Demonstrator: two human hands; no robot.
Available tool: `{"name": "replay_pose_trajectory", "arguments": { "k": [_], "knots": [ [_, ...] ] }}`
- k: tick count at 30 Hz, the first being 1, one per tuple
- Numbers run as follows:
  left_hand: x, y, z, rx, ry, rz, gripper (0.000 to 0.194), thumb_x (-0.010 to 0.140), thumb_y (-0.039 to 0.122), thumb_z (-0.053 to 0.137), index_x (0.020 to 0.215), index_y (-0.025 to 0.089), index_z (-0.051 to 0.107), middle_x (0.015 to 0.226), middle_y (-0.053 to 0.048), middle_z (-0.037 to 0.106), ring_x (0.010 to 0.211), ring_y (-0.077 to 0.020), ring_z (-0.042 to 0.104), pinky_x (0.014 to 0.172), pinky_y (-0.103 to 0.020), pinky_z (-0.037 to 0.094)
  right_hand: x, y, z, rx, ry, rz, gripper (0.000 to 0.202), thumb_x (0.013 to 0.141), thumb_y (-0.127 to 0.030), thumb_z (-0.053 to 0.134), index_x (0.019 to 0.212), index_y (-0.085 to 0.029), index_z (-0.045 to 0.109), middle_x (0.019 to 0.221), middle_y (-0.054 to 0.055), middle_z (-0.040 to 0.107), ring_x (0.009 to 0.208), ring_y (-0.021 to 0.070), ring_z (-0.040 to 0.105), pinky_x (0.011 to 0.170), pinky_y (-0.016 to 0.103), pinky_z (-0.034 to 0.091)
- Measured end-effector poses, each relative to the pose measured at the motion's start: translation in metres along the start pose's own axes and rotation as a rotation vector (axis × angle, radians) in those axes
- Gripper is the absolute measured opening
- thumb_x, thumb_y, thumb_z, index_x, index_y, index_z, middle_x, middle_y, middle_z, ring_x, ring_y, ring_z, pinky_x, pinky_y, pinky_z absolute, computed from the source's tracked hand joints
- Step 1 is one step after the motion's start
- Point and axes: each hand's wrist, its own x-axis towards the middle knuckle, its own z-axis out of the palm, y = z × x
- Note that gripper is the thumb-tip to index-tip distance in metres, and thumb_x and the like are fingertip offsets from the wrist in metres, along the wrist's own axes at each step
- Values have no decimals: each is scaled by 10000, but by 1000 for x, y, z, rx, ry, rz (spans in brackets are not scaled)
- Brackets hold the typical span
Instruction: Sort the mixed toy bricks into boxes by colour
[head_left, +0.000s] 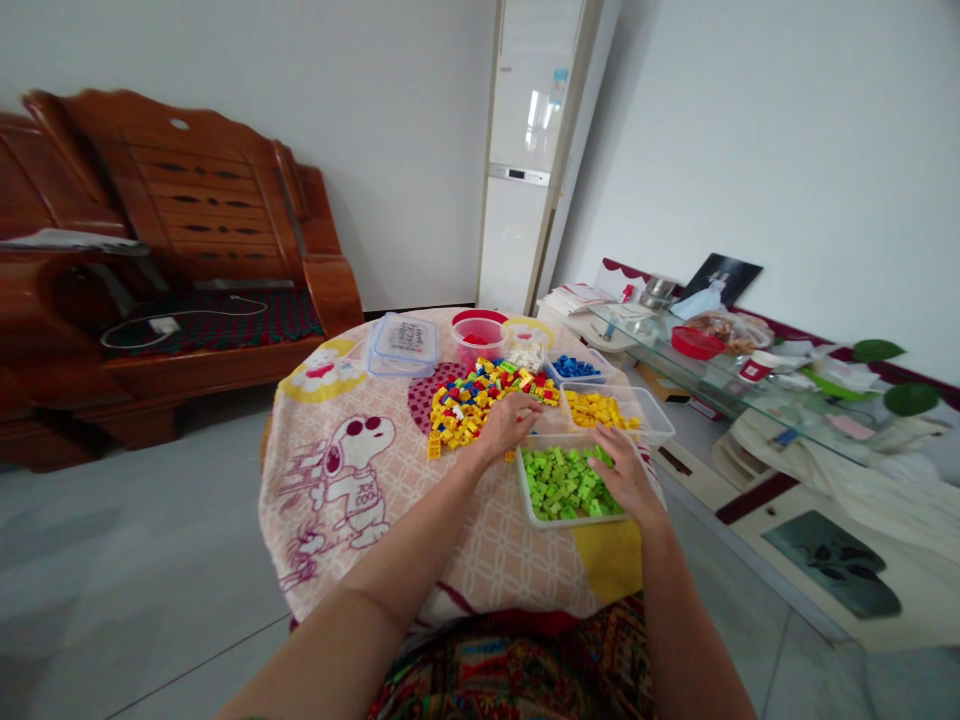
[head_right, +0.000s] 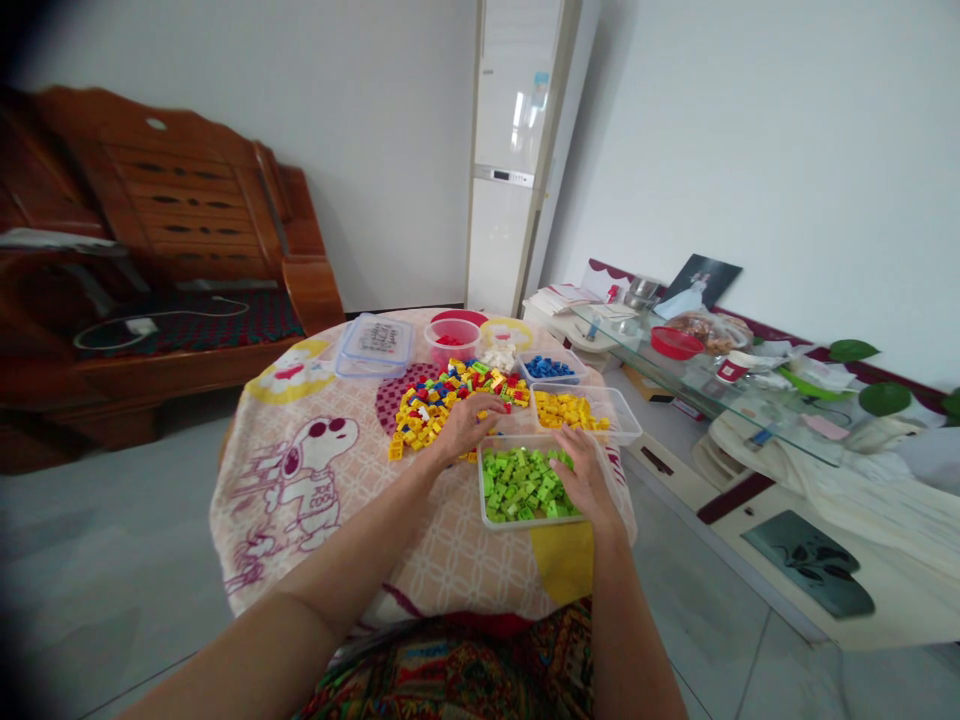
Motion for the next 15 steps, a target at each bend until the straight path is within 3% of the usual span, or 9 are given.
{"name": "replay_pose_trajectory", "arguments": {
  "k": [2,4,8,12,15],
  "knots": [
    [11,-18,-14,165,126,-188,275,935,234,591,1149,179,755,1244,-133,755,1194,-273,696,1087,-404,521,0,0,0,2,-2,-1,507,955,-391,568,1442,-274,652,1532,86,601,1492,315,451,1274,599,293],
    [24,-38,-31,325,177,-372,324,947,251,584,1230,162,715,1297,-164,727,1237,-302,675,1094,-418,509,0,1,1,6,0,-2,506,955,-384,566,1440,-269,654,1531,89,601,1491,314,452,1272,596,299],
    [45,-77,-58,513,20,-619,341,961,342,595,1178,99,698,1273,-232,710,1228,-346,680,1029,-417,528,1,2,3,5,-1,-9,521,959,-401,562,1446,-236,648,1539,115,590,1509,328,424,1263,613,304],
    [58,-101,-64,534,-143,-619,332,944,407,620,1099,127,711,1161,-190,761,1149,-303,711,979,-359,539,0,3,3,-6,1,-18,527,965,-427,562,1437,-211,655,1534,134,592,1508,339,420,1261,623,298],
    [62,-107,-62,507,-192,-571,300,884,385,697,1042,133,733,1093,-173,784,1083,-309,730,938,-347,555,0,3,3,-7,1,-17,521,967,-436,570,1441,-234,652,1541,117,589,1517,337,410,1260,624,298]
  ]
}}
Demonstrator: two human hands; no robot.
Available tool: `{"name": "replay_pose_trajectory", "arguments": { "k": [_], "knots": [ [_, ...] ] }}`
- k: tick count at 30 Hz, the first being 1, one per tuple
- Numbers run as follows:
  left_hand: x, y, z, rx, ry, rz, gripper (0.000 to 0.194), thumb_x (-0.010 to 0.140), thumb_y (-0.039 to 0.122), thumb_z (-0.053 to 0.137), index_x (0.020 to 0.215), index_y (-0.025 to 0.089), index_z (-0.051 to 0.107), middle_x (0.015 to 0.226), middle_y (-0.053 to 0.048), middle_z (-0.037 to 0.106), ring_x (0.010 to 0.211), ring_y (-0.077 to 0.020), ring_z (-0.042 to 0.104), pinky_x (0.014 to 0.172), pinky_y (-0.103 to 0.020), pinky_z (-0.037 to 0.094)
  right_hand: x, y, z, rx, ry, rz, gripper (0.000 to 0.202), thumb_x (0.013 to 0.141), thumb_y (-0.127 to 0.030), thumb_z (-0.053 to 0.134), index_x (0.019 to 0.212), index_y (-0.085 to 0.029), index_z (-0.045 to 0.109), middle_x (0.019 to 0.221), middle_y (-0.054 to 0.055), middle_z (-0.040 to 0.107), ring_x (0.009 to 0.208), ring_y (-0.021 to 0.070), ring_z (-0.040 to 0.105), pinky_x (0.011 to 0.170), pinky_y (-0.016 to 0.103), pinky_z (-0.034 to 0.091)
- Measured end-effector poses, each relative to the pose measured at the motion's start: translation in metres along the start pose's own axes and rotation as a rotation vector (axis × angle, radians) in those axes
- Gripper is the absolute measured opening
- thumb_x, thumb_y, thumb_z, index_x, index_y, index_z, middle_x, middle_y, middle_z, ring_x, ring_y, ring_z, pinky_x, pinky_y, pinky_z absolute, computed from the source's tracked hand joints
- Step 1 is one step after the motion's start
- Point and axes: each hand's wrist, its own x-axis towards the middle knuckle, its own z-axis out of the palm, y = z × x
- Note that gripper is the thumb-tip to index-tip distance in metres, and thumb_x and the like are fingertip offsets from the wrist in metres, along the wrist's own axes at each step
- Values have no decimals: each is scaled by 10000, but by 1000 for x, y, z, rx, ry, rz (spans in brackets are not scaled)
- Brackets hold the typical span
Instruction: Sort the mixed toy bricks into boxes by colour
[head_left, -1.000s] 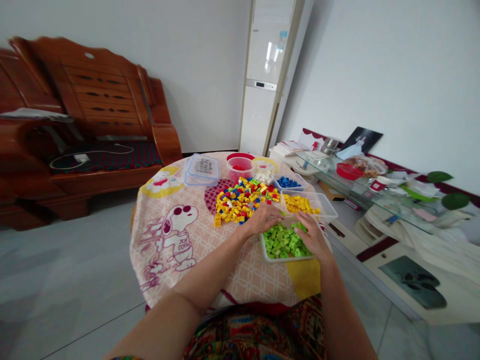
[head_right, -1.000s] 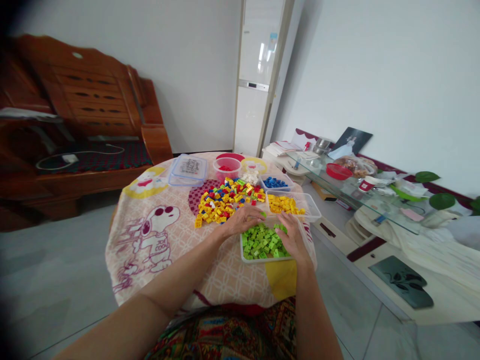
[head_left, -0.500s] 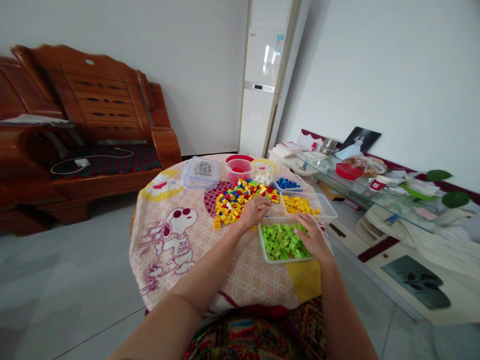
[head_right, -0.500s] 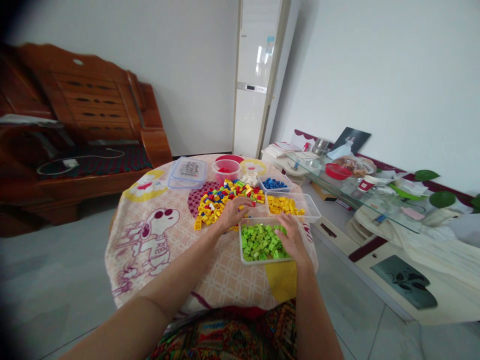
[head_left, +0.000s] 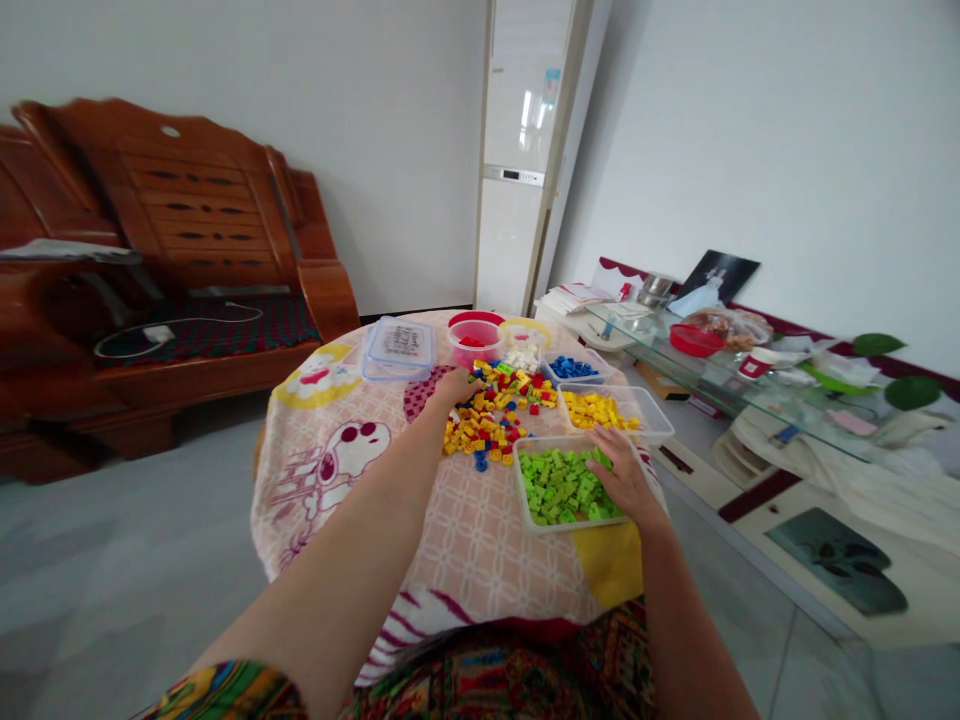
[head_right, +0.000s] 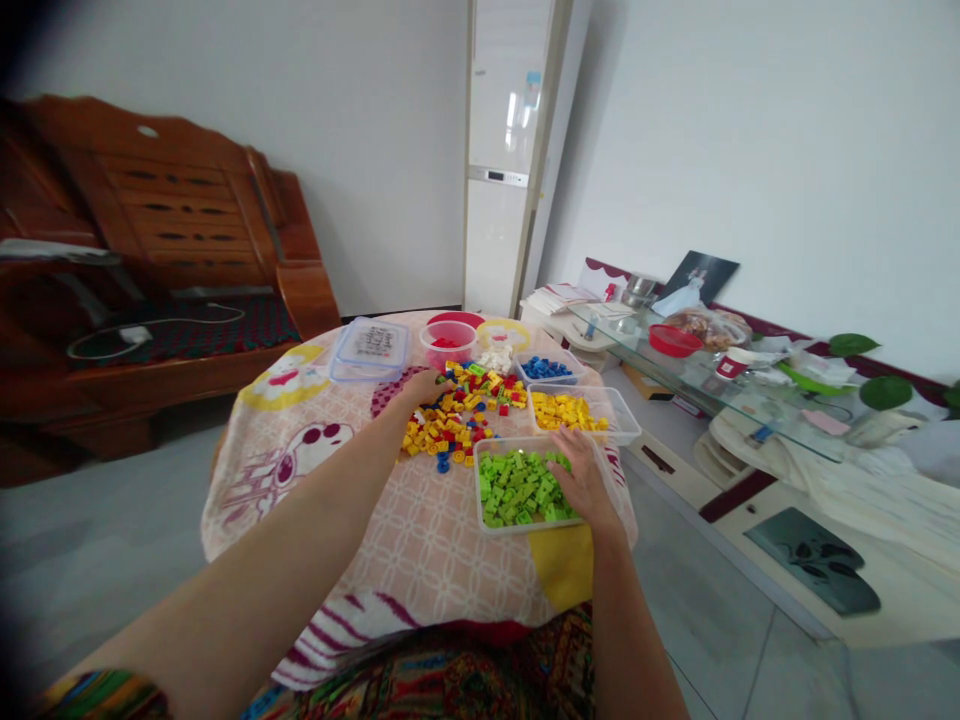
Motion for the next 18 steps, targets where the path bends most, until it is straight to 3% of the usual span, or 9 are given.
{"name": "replay_pose_trajectory", "arguments": {
  "k": [8,18],
  "knots": [
    [-20,0,-2,-74,-1,250,200,822,248,713,1007,211,781,1086,-52,803,1005,-226,728,914,-282,564,0,-4,1,41,17,21,513,953,-401,578,1439,-257,657,1543,99,590,1498,333,435,1262,620,297],
    [-72,9,-1,-244,80,375,272,792,240,695,1033,225,820,1113,-52,800,1065,-247,726,1018,-345,550,2,-3,-1,23,2,19,503,944,-391,568,1418,-260,672,1516,90,615,1486,313,457,1275,592,291]
  ]
}}
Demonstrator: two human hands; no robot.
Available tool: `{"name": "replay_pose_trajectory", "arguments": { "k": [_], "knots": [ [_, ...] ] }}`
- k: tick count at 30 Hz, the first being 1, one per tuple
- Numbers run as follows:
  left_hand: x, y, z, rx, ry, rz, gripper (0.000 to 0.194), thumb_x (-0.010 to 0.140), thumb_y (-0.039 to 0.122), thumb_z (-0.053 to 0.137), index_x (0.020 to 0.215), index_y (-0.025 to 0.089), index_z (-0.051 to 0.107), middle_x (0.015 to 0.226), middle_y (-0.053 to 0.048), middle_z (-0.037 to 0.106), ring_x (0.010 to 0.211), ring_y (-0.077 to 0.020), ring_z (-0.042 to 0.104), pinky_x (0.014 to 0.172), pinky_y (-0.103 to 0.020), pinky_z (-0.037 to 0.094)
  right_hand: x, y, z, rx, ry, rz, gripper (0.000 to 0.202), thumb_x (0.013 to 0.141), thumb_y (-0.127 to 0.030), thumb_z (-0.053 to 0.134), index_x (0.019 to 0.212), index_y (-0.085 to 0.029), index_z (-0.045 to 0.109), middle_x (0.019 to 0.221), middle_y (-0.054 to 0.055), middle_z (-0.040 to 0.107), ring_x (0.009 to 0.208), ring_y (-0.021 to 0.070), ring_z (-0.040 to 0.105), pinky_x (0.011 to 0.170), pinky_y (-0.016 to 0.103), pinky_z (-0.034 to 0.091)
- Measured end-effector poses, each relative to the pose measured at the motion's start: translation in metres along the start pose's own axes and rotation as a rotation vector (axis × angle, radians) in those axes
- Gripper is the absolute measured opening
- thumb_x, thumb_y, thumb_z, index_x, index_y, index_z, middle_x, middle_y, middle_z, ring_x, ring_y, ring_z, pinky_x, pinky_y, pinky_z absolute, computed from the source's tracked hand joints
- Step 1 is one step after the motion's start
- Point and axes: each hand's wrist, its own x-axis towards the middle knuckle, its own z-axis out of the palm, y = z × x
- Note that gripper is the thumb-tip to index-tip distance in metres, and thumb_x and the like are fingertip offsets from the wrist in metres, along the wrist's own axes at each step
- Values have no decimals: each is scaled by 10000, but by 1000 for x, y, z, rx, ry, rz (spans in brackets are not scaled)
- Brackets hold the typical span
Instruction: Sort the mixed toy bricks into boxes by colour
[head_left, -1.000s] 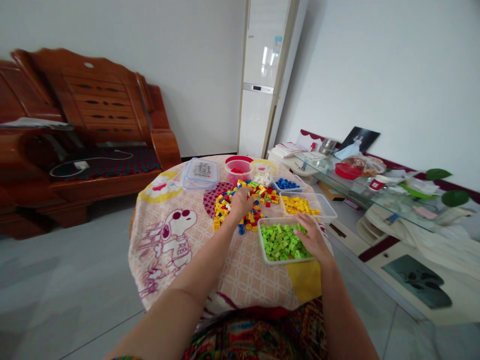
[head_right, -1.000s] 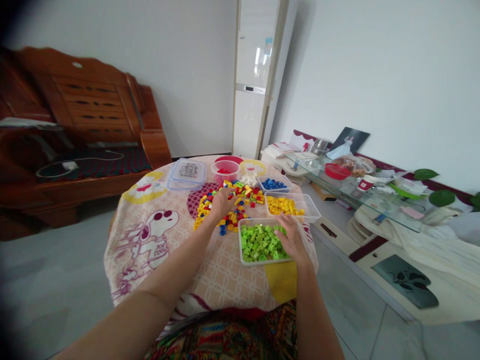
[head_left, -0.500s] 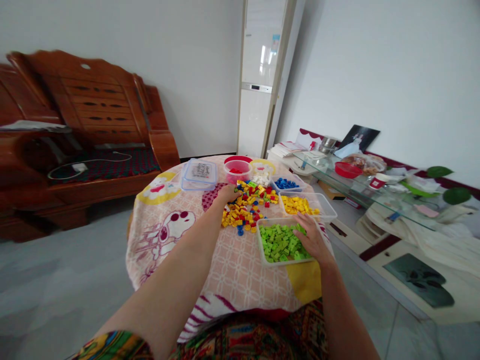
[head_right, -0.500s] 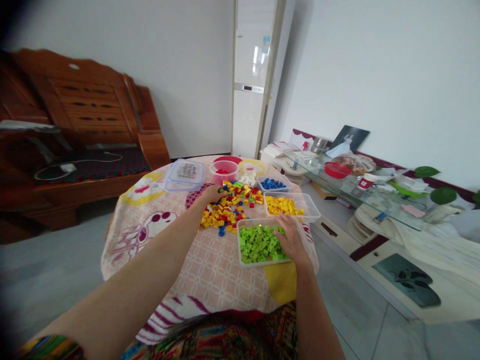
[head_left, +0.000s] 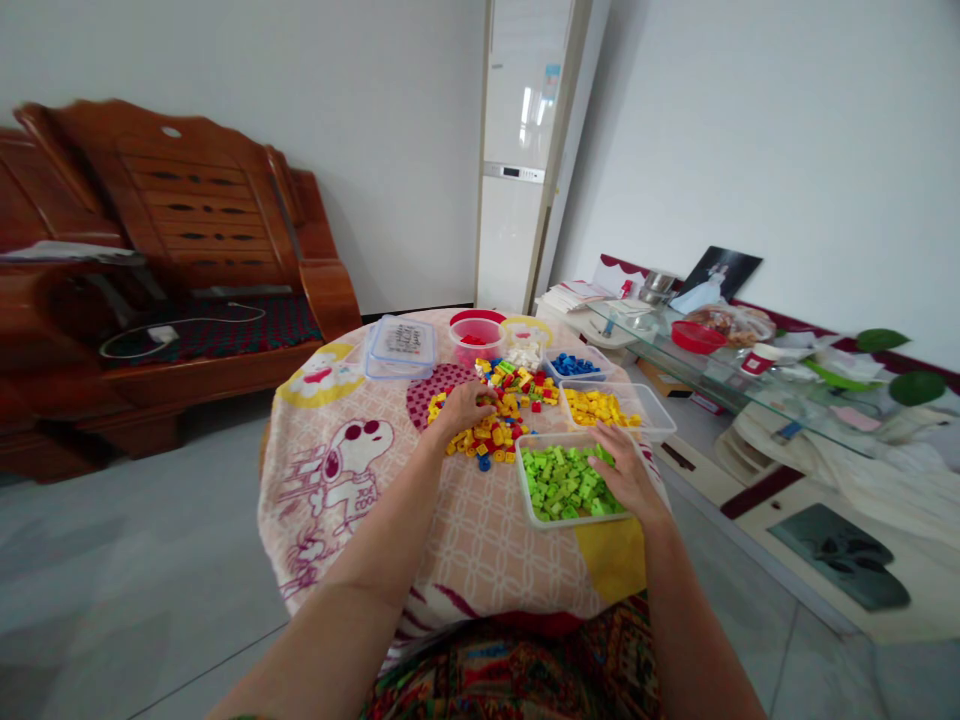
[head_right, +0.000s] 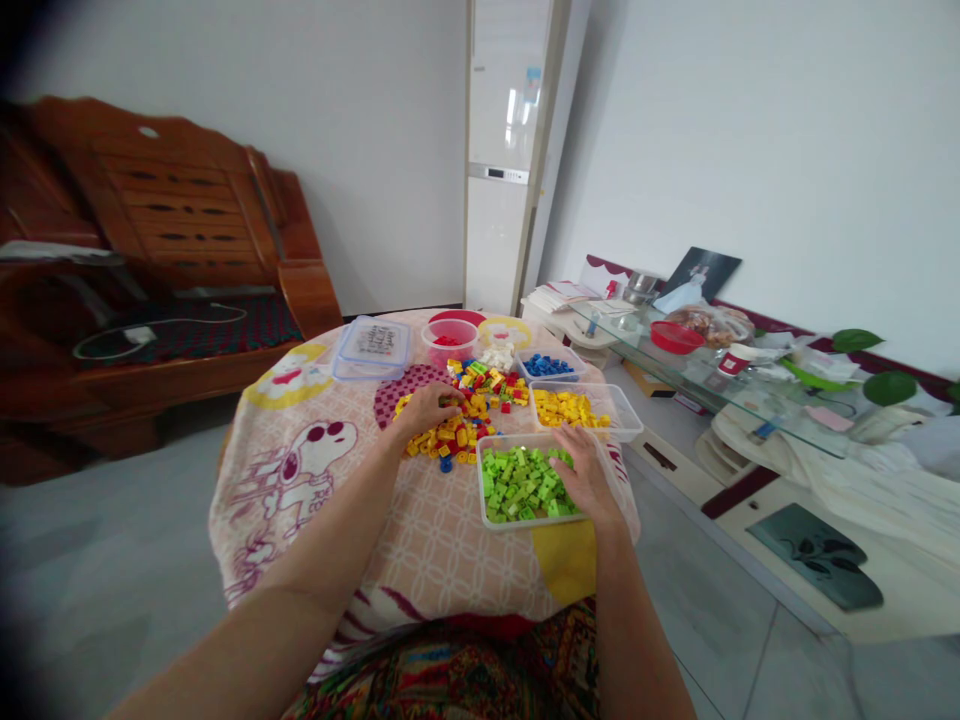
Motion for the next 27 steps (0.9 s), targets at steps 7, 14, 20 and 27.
{"name": "replay_pose_trajectory", "arguments": {
  "k": [7,14,20,27],
  "knots": [
    [-12,0,-14,-375,167,17,347,898,277,535,1086,188,813,1153,-66,794,1055,-231,731,934,-340,598,1,-2,-1,-2,-2,2,503,931,-375,578,1414,-273,674,1511,78,622,1479,312,464,1277,602,285],
    [-13,-20,-6,-438,244,-148,369,867,224,536,1122,174,797,1106,-67,805,922,-221,750,822,-344,643,2,-1,0,0,5,3,499,931,-369,551,1399,-261,687,1491,88,635,1497,311,445,1279,598,283],
    [-16,-18,-8,-155,338,-144,277,887,208,593,1038,213,826,1138,-64,808,1075,-253,732,1022,-371,571,2,-1,-1,-1,6,-1,498,926,-354,560,1400,-264,685,1495,86,634,1501,311,442,1276,602,286],
    [-16,-22,-1,114,81,-144,256,869,182,623,982,254,841,1108,-51,815,1082,-252,720,1022,-363,548,1,-1,-1,-4,1,-3,498,941,-356,557,1415,-260,675,1516,93,615,1509,316,429,1275,597,290]
  ]
}}
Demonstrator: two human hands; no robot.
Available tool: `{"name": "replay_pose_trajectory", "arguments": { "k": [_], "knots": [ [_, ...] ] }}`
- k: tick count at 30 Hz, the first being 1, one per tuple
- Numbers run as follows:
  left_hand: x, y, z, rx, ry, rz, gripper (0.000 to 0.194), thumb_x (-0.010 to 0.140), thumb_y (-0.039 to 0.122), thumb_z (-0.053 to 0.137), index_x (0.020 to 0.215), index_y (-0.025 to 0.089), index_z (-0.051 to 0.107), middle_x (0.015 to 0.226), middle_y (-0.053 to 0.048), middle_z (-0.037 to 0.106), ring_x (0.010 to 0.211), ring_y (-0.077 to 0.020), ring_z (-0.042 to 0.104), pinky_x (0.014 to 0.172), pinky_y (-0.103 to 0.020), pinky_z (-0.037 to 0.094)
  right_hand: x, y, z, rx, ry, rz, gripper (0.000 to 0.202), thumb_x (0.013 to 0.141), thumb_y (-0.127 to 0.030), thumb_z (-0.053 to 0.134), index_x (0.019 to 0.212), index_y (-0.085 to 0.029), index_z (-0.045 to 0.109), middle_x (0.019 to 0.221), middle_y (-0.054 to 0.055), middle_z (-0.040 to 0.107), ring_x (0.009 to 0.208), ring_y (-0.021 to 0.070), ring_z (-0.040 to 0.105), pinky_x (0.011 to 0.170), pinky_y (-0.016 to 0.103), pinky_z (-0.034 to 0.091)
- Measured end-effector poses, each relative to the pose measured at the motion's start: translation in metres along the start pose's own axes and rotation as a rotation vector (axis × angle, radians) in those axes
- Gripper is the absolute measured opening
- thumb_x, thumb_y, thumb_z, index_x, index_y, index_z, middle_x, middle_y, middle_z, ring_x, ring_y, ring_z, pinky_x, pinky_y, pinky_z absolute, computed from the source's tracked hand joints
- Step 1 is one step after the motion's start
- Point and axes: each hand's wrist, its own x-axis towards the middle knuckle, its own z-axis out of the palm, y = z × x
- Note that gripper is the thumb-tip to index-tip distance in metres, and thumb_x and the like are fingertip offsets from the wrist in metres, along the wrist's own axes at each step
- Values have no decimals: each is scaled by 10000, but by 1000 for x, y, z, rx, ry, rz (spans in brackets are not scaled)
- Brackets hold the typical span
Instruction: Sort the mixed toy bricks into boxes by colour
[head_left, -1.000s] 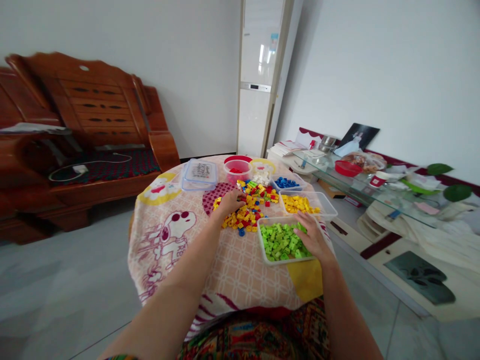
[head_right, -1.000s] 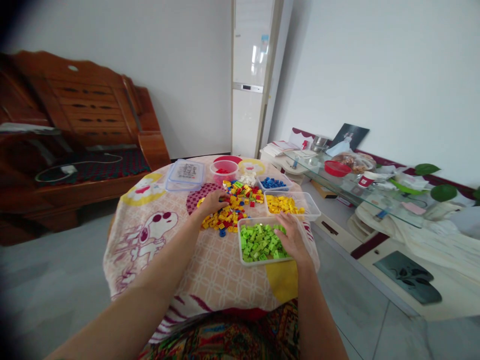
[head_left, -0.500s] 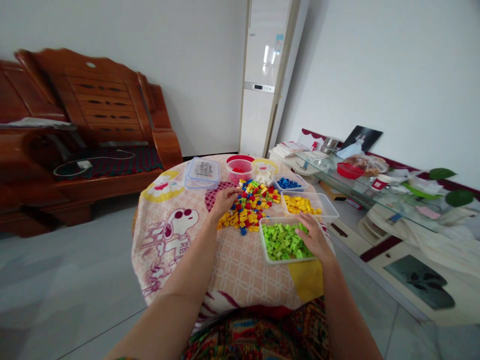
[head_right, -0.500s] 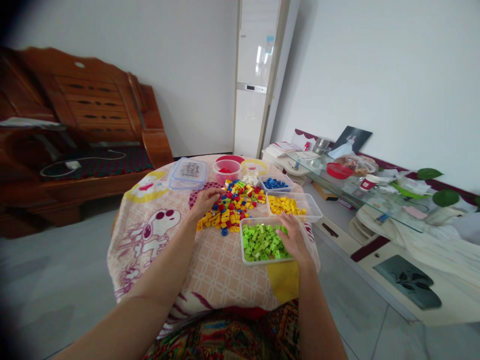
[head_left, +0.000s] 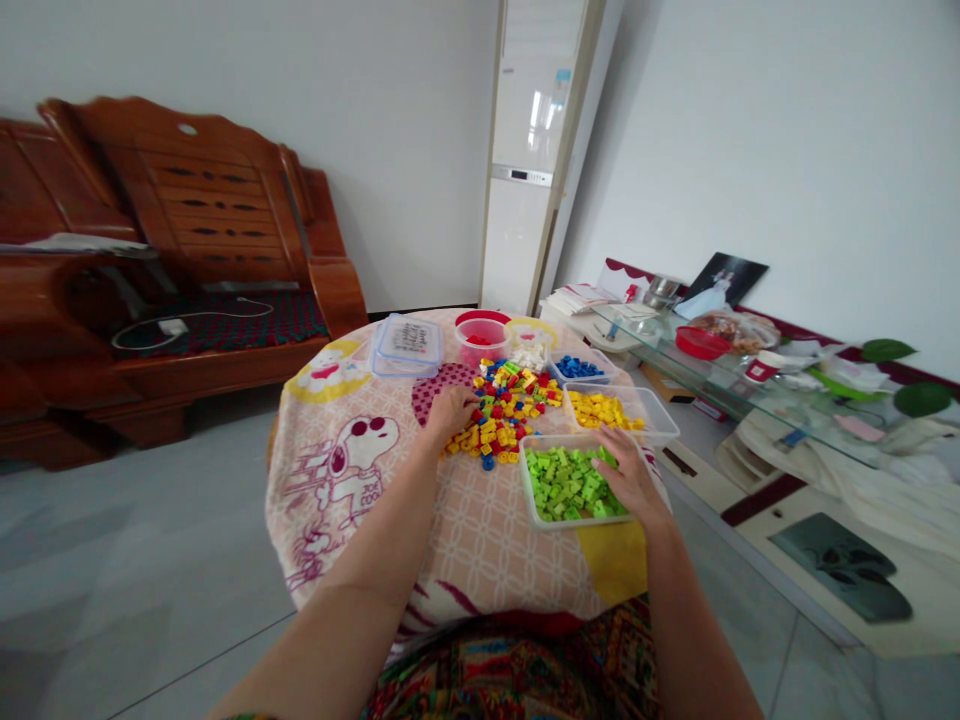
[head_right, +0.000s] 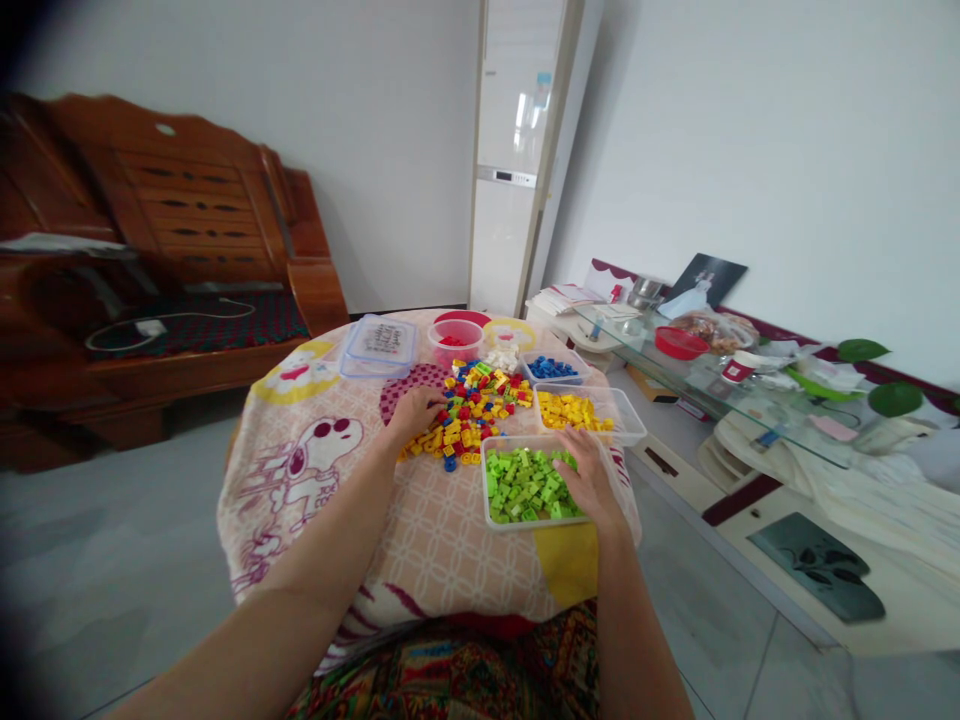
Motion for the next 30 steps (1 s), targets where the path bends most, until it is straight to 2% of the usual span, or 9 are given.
{"name": "replay_pose_trajectory", "arguments": {
  "k": [8,13,15,20,25,30],
  "knots": [
    [-2,-1,-3,58,-39,20,220,877,182,633,976,232,823,1118,-66,803,1084,-252,706,998,-344,535,-1,1,0,-15,-10,5,501,946,-366,561,1420,-245,670,1518,98,612,1514,313,422,1281,587,276],
    [-2,8,-7,76,42,-41,268,967,213,517,969,189,784,1075,-107,794,1033,-256,706,942,-346,538,-1,2,1,-6,-2,2,503,939,-376,567,1412,-246,676,1508,101,619,1500,320,439,1275,595,285],
    [-1,15,-9,31,96,-17,287,982,219,490,989,185,774,1066,-107,791,1025,-249,707,939,-338,534,0,3,1,-5,1,0,499,939,-374,564,1409,-254,678,1507,97,620,1498,320,442,1274,597,285],
    [-6,50,-6,-179,141,189,282,982,207,497,1074,180,762,1101,-102,786,1044,-235,712,964,-338,536,-1,2,-1,-16,-11,-8,501,951,-368,556,1427,-256,665,1511,98,617,1510,320,427,1272,599,290],
    [-21,93,11,-312,36,483,276,1012,252,512,1089,190,770,1076,-106,784,1049,-234,709,982,-360,535,-1,2,-1,-21,-9,-12,497,965,-393,553,1433,-268,661,1513,93,616,1510,322,427,1272,599,291],
    [-30,112,23,-390,-114,668,311,1039,305,491,1075,181,774,1088,-121,790,1053,-233,711,1002,-367,528,-2,4,0,-18,3,-4,507,961,-417,564,1433,-260,662,1510,94,619,1517,323,417,1273,600,288]
  ]
}}
